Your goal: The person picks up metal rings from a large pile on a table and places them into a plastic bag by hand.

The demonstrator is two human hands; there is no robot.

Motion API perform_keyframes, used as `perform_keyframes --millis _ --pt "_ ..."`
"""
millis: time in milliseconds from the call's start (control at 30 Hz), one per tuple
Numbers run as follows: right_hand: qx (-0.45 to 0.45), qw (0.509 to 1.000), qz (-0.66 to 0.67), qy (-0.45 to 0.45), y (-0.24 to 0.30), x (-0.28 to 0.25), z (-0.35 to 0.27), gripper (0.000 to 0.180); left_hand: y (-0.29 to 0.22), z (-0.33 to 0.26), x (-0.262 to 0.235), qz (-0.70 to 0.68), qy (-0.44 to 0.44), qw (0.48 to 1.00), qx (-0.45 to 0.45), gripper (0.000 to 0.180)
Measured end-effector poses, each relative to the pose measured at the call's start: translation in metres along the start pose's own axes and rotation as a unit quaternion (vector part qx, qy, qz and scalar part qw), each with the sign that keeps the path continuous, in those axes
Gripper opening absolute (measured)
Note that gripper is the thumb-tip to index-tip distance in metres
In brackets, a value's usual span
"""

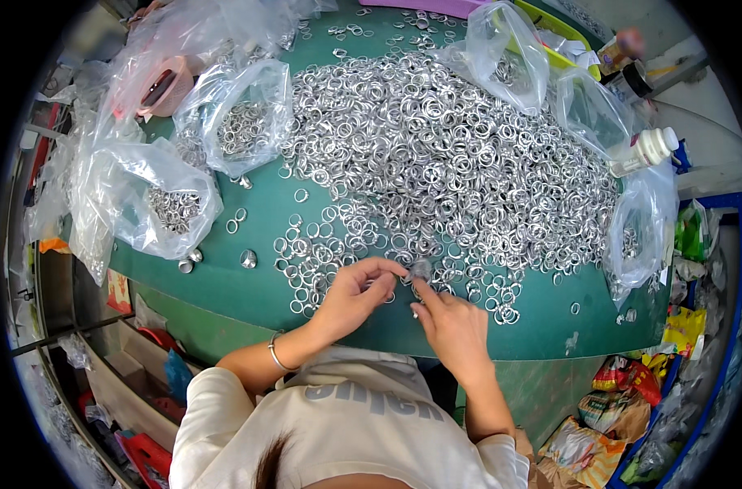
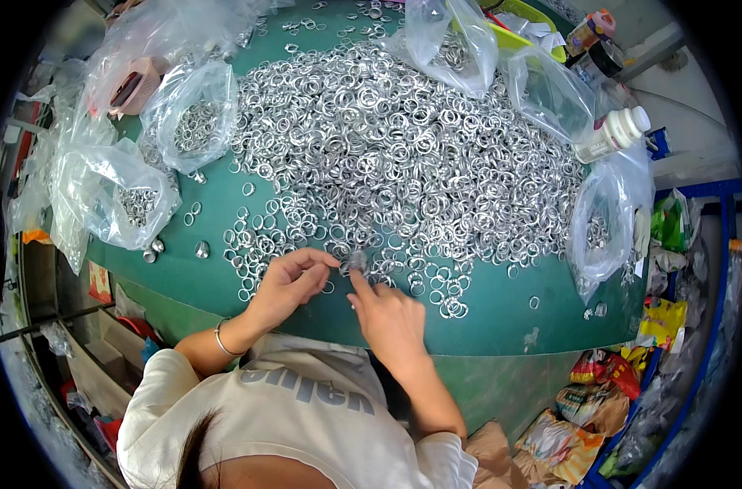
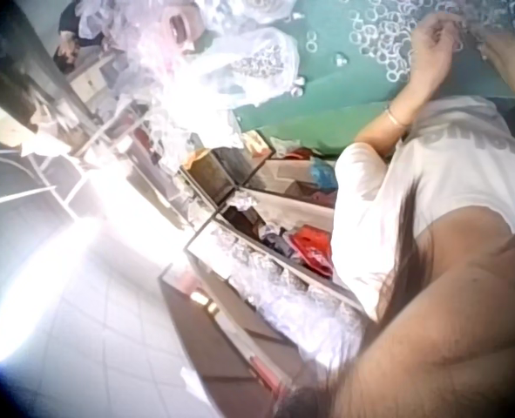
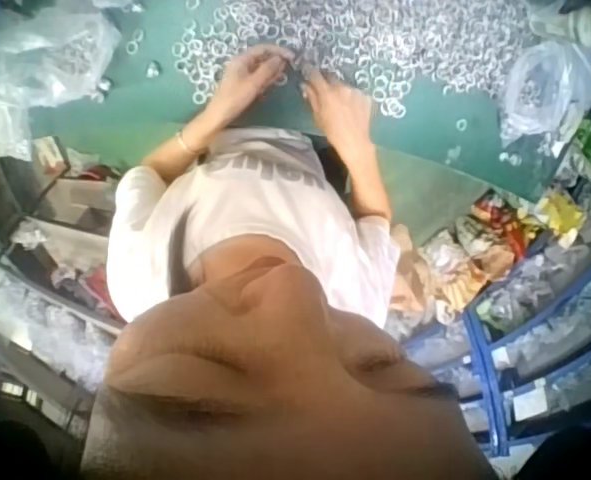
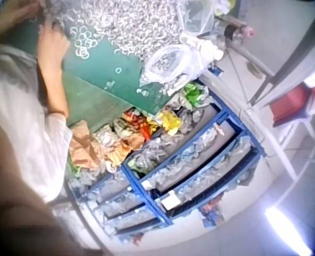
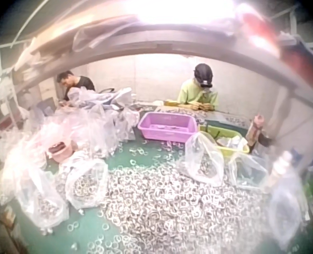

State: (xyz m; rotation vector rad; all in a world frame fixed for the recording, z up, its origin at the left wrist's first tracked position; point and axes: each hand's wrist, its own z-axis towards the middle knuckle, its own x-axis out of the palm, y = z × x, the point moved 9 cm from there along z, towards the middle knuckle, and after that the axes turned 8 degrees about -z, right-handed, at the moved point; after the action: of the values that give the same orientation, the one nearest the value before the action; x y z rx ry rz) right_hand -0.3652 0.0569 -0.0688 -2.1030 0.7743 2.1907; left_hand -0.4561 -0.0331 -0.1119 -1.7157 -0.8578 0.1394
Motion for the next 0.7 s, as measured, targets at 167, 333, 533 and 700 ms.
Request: perform_keyframes --millis 167,333,533,700 --pt "-0.022 0.982 0.165 -0.088 -0.010 -0.012 0.001 0.027 -0.042 0.004 0.006 0.342 -0.025 0.926 0.159 0.022" --pt "0.080 0.994 0.028 -0.074 -0.034 -0.022 0.018 0.030 -0.051 0.022 0.027 0.531 0.007 0.824 0.196 0.026" --pt "0.078 0.997 -0.004 0.002 -0.038 -0.022 -0.001 0.022 -0.041 0.017 0.007 0.605 0.016 0.779 0.167 0.017" --pt "0.156 0.976 0.037 -0.150 -0.071 -0.043 -0.015 0.013 -0.056 0.007 -0.011 0.571 -0.016 0.798 0.191 0.013"
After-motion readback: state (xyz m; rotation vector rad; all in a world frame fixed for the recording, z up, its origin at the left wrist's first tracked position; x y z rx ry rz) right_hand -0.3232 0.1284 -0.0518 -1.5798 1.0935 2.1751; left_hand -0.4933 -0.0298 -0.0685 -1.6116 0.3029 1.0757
